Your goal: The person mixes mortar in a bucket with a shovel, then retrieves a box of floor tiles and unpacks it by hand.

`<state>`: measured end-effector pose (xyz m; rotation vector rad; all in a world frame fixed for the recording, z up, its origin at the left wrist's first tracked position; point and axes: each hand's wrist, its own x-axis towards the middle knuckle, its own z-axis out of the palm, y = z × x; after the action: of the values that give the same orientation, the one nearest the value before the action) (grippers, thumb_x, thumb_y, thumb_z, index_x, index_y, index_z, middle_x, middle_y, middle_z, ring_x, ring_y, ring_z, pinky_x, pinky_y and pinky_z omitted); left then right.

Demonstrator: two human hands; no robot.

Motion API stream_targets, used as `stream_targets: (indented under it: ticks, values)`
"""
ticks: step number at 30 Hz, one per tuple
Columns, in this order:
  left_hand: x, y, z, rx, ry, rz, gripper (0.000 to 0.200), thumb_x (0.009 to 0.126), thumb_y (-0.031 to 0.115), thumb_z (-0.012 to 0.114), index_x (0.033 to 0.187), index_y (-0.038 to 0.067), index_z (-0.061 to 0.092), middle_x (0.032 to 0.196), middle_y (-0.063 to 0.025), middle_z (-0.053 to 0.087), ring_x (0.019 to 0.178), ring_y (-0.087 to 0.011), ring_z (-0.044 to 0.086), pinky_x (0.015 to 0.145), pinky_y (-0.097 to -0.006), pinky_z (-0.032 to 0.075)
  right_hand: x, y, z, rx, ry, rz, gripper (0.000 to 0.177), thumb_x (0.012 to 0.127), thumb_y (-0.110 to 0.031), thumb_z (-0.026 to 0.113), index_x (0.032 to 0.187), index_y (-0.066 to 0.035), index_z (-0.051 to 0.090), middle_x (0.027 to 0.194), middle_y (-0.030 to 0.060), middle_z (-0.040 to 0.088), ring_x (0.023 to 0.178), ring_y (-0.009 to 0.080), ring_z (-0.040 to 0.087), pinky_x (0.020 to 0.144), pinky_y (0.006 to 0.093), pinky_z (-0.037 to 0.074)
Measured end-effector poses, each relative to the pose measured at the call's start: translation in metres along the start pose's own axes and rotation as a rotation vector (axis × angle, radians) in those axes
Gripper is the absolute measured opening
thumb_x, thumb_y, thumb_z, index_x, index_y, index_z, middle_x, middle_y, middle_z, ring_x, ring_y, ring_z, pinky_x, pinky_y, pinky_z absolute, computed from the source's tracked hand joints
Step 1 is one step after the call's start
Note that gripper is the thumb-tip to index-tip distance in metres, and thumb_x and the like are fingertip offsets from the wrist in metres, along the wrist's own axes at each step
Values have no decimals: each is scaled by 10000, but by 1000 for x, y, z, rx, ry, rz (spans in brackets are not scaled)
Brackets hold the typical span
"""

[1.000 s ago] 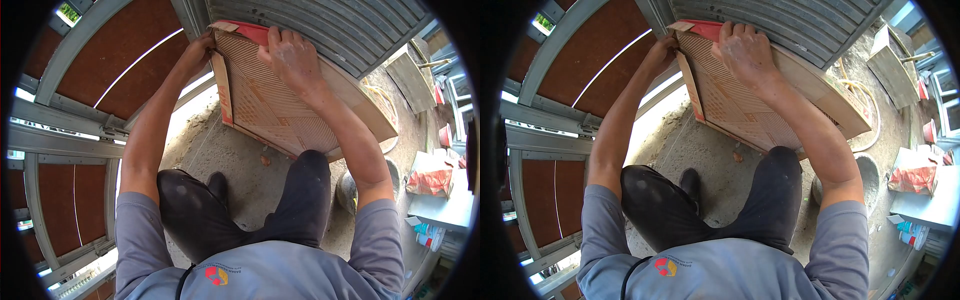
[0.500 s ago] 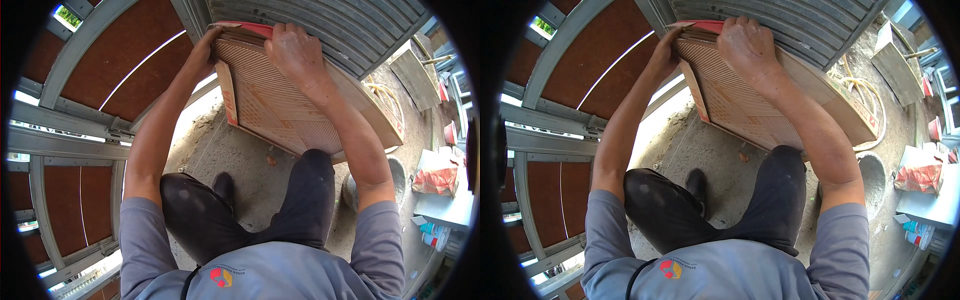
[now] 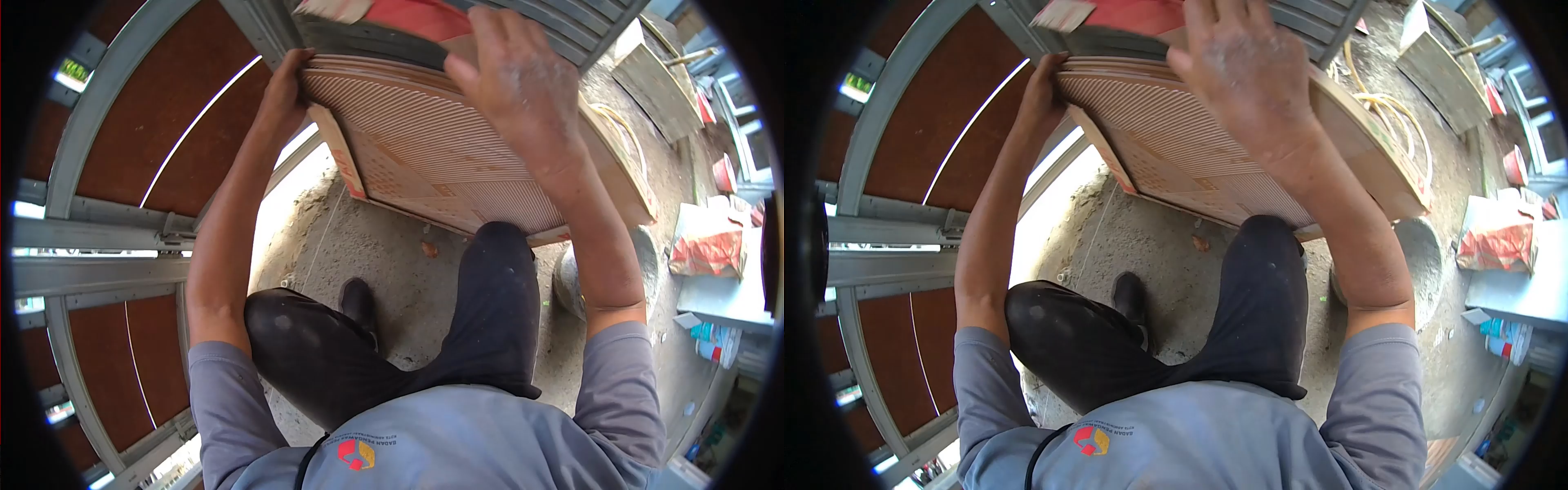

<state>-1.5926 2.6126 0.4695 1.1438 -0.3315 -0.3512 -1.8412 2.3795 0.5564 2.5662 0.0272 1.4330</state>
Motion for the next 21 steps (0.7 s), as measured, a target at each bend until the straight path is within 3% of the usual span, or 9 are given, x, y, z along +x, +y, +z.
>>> stream_targets:
  ticks: [2, 5, 8, 11, 14, 17, 20, 21]
  values:
    - [-4, 0, 2, -6, 0, 11, 310, 987, 293, 619, 1152, 33, 645, 1081, -103, 699, 986, -217, 667, 932, -371, 525, -19, 5, -1, -16, -113, 21, 610, 842, -425, 794, 1309, -77, 616, 1122, 91, 684, 1041, 302, 693, 794, 437, 616]
    - [2, -5, -1, -25, 8, 56, 314, 988, 297, 639, 1166, 40, 651, 1065, -85, 689, 967, -198, 653, 912, -355, 516, -45, 25, -8, -102, -76, -54, 606, 809, -524, 801, 1183, -71, 654, 949, 98, 665, 937, 254, 706, 732, 396, 617]
    - [12, -10, -6, 4, 42, 83, 320, 999, 291, 628, 1179, 28, 665, 1072, -79, 690, 1008, -188, 656, 935, -356, 514, -72, 50, -23, -48, -161, 27, 582, 834, -514, 786, 1163, -51, 658, 947, 109, 668, 951, 264, 704, 768, 387, 601]
    - [6, -6, 4, -22, 23, 83, 297, 1005, 269, 619, 1159, 21, 671, 1061, -75, 689, 1012, -185, 662, 927, -362, 519, -82, 81, -32, 55, -146, -26, 572, 862, -504, 766, 1188, -46, 663, 948, 119, 672, 925, 271, 707, 761, 388, 593]
    - [19, -1, -6, 22, -52, 22, 275, 1005, 251, 619, 1136, 15, 668, 1037, -77, 685, 986, -193, 673, 895, -362, 533, -82, 104, -41, 185, -174, 109, 512, 909, -468, 738, 1167, -27, 694, 988, 138, 689, 902, 286, 710, 778, 406, 587]
    - [23, 0, -9, 94, -45, 24, 262, 1003, 244, 621, 1116, 11, 659, 1010, -84, 679, 947, -204, 679, 860, -358, 544, -75, 120, -59, 258, -169, 135, 534, 927, -487, 746, 1164, -11, 695, 1094, 178, 719, 963, 363, 703, 837, 437, 560]
    - [24, 3, -7, 114, -15, 31, 260, 1007, 245, 617, 1107, 7, 651, 995, -90, 674, 934, -209, 679, 851, -359, 546, -75, 121, -93, 285, -271, 445, 462, 926, -351, 734, 1149, 44, 642, 1067, 259, 686, 1007, 416, 682, 859, 472, 540]
    - [25, 3, -6, 116, -5, 22, 265, 1009, 247, 613, 1111, 4, 649, 997, -91, 672, 941, -209, 677, 859, -362, 544, -72, 123, -104, 292, -248, 484, 564, 887, -382, 782, 1227, 46, 641, 1116, 255, 693, 1068, 401, 677, 904, 457, 530]
